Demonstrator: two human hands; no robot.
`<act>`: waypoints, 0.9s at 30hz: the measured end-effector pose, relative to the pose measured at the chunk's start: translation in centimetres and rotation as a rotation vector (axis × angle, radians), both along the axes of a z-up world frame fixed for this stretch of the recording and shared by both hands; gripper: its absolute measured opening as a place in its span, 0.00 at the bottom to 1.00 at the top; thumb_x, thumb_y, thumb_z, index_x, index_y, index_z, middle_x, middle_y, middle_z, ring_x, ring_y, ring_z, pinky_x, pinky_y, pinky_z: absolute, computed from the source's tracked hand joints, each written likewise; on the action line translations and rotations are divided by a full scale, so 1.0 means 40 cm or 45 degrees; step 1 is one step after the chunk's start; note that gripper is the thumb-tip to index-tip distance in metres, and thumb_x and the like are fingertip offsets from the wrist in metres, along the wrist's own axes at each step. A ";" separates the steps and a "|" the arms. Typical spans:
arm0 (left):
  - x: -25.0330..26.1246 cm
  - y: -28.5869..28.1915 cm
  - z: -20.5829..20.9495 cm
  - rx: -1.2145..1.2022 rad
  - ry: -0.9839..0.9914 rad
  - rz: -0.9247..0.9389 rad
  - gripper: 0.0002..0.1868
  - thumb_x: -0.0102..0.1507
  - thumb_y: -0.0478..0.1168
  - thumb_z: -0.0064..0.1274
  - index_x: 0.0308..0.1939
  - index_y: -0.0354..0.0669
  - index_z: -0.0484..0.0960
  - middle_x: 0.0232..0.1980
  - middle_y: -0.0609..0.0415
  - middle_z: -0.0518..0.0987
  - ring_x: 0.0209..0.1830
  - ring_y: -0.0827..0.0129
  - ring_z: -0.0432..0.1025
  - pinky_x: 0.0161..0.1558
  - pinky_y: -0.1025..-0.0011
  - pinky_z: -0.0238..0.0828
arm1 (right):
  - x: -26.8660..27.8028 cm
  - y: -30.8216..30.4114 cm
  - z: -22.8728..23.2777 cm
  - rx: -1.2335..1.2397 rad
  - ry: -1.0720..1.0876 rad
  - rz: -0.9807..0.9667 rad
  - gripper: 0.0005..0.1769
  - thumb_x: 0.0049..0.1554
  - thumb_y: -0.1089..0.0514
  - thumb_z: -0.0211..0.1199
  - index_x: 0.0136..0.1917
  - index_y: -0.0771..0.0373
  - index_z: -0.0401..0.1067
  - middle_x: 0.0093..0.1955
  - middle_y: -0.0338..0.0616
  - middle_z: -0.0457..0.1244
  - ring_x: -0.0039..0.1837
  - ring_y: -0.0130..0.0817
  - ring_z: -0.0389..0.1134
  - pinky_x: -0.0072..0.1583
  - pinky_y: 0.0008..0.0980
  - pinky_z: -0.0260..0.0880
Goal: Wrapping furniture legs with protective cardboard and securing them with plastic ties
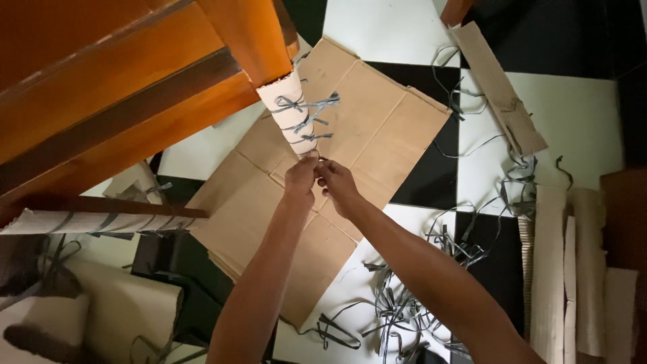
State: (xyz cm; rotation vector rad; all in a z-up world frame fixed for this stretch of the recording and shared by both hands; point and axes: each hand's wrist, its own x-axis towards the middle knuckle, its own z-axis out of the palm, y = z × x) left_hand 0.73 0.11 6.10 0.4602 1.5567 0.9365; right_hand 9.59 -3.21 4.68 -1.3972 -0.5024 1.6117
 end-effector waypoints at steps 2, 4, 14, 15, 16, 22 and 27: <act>-0.005 0.008 -0.002 0.019 0.010 0.007 0.12 0.61 0.49 0.61 0.34 0.45 0.85 0.28 0.51 0.75 0.27 0.68 0.65 0.31 0.73 0.62 | -0.005 0.002 0.007 0.001 0.050 0.026 0.10 0.63 0.49 0.62 0.53 0.56 0.73 0.41 0.39 0.66 0.40 0.25 0.63 0.35 0.19 0.56; -0.027 0.009 -0.019 0.017 0.040 -0.016 0.11 0.57 0.47 0.64 0.32 0.45 0.86 0.27 0.49 0.75 0.26 0.65 0.66 0.30 0.69 0.63 | -0.014 -0.003 0.022 0.010 0.094 0.026 0.10 0.63 0.50 0.62 0.53 0.56 0.73 0.40 0.39 0.65 0.40 0.25 0.62 0.35 0.19 0.56; -0.030 0.005 -0.016 -0.117 -0.040 0.036 0.18 0.54 0.53 0.68 0.29 0.42 0.83 0.21 0.53 0.71 0.19 0.66 0.62 0.24 0.71 0.60 | -0.046 -0.041 0.097 -0.030 0.294 0.002 0.06 0.64 0.52 0.58 0.52 0.54 0.69 0.40 0.34 0.62 0.41 0.23 0.61 0.37 0.18 0.56; -0.034 0.016 -0.036 -0.113 -0.040 0.034 0.18 0.54 0.53 0.68 0.29 0.42 0.83 0.21 0.53 0.71 0.19 0.66 0.62 0.24 0.71 0.60 | -0.047 -0.028 0.086 -0.027 0.295 0.000 0.06 0.64 0.52 0.58 0.52 0.54 0.69 0.40 0.34 0.62 0.41 0.23 0.61 0.37 0.18 0.56; -0.038 0.021 -0.060 -0.087 -0.043 0.053 0.19 0.52 0.52 0.70 0.30 0.40 0.83 0.23 0.50 0.72 0.22 0.65 0.64 0.26 0.71 0.60 | -0.048 -0.021 0.072 -0.022 0.222 -0.019 0.06 0.64 0.52 0.58 0.51 0.54 0.70 0.39 0.33 0.63 0.40 0.22 0.62 0.37 0.18 0.57; -0.046 0.013 -0.038 -0.077 0.065 -0.003 0.26 0.56 0.54 0.68 0.49 0.39 0.86 0.52 0.47 0.80 0.56 0.58 0.73 0.57 0.64 0.64 | -0.032 0.009 0.050 0.091 -0.079 -0.123 0.12 0.62 0.49 0.62 0.51 0.59 0.71 0.41 0.41 0.66 0.39 0.26 0.65 0.35 0.19 0.63; -0.060 0.039 -0.046 -0.073 0.389 -0.302 0.25 0.56 0.58 0.59 0.45 0.42 0.87 0.39 0.53 0.85 0.44 0.67 0.80 0.45 0.70 0.77 | -0.021 0.025 0.052 0.180 -0.165 -0.198 0.11 0.59 0.53 0.66 0.45 0.62 0.72 0.38 0.47 0.69 0.36 0.28 0.66 0.31 0.19 0.64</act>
